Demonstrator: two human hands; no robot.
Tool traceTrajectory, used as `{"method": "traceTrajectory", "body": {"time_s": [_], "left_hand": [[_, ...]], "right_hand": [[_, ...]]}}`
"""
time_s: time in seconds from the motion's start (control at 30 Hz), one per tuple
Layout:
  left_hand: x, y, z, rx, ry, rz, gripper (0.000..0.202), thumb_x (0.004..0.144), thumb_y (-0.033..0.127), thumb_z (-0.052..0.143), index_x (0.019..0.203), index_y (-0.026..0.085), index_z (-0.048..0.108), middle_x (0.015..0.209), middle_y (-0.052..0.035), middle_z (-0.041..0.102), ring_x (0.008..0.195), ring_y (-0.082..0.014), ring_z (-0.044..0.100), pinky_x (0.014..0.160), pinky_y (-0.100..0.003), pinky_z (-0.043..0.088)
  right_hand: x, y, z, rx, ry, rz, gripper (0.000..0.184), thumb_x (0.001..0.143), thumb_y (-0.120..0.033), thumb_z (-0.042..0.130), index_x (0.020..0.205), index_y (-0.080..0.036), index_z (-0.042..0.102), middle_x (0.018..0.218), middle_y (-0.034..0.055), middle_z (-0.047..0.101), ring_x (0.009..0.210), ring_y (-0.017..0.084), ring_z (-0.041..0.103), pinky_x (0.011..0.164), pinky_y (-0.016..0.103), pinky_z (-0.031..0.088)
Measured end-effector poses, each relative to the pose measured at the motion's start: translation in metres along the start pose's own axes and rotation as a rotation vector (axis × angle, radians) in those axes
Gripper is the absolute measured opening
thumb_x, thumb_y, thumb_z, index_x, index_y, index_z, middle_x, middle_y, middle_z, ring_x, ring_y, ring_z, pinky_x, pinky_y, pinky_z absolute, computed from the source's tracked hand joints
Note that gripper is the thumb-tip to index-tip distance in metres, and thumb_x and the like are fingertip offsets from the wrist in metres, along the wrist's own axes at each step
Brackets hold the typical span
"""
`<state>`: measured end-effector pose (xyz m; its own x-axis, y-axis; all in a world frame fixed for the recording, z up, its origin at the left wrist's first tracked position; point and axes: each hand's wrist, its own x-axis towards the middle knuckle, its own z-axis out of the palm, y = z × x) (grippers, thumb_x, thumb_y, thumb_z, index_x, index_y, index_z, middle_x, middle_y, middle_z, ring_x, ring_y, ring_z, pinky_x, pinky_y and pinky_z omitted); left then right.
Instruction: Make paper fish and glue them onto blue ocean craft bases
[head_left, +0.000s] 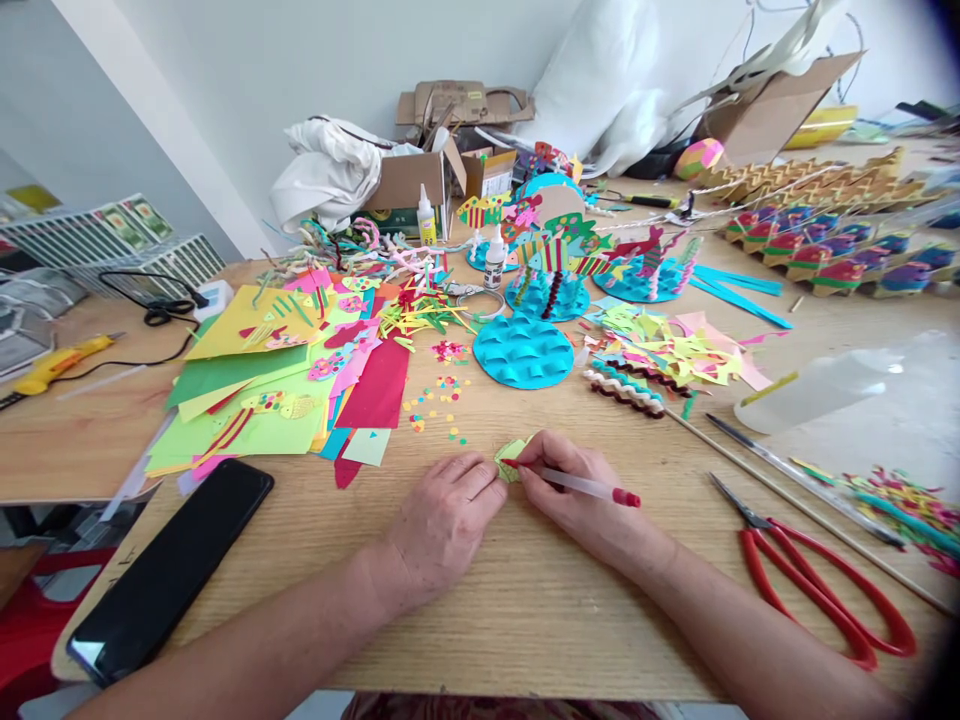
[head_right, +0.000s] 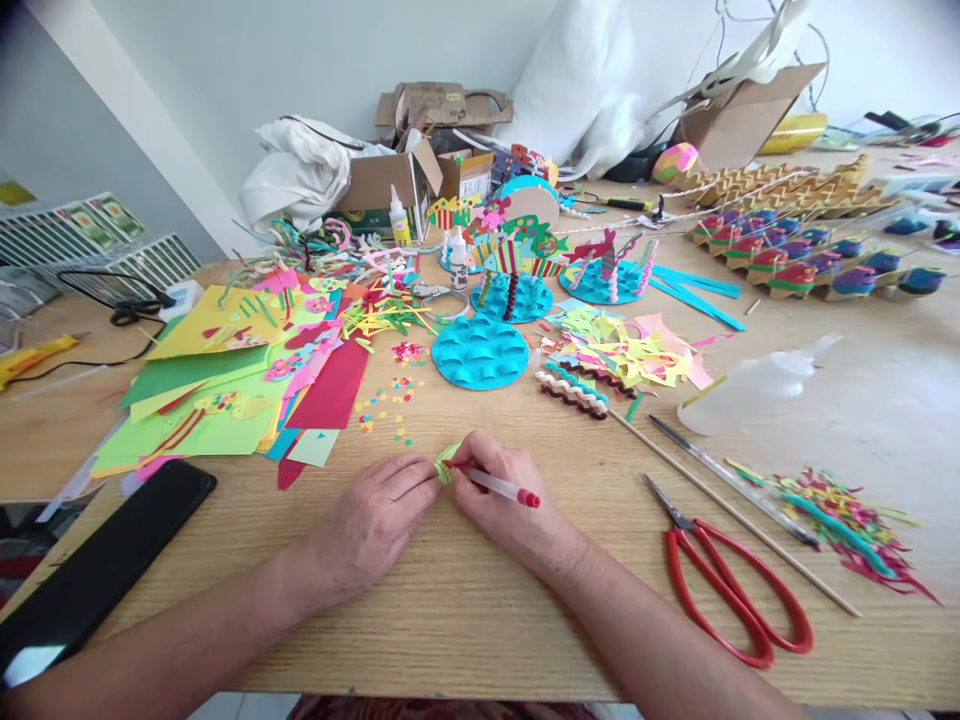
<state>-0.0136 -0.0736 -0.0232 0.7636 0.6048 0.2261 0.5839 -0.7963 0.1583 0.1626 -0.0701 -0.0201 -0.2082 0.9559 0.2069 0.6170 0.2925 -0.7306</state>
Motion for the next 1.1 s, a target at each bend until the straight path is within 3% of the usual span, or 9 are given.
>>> {"method": "traceTrajectory", "body": {"time_s": [1.1], "left_hand": [[-0.0003,0.001,-0.0005,-0.012,-0.028,-0.012,0.022,0.086,0.013,0.037,0.1,0.015,0.053,0.107,-0.0057,0.054,0.106,-0.02,0.045,0.093,-0.037,0.04]], "right_hand": [[0.0017,-0.0006,-0.0027,-0.006,0.017,0.045,0.007,0.071,-0.018,0.045,0.064,-0.02,0.045,0.05,-0.0041,0.049,0.042,0.009,0.043,0.041,0.02,0.029]]}}
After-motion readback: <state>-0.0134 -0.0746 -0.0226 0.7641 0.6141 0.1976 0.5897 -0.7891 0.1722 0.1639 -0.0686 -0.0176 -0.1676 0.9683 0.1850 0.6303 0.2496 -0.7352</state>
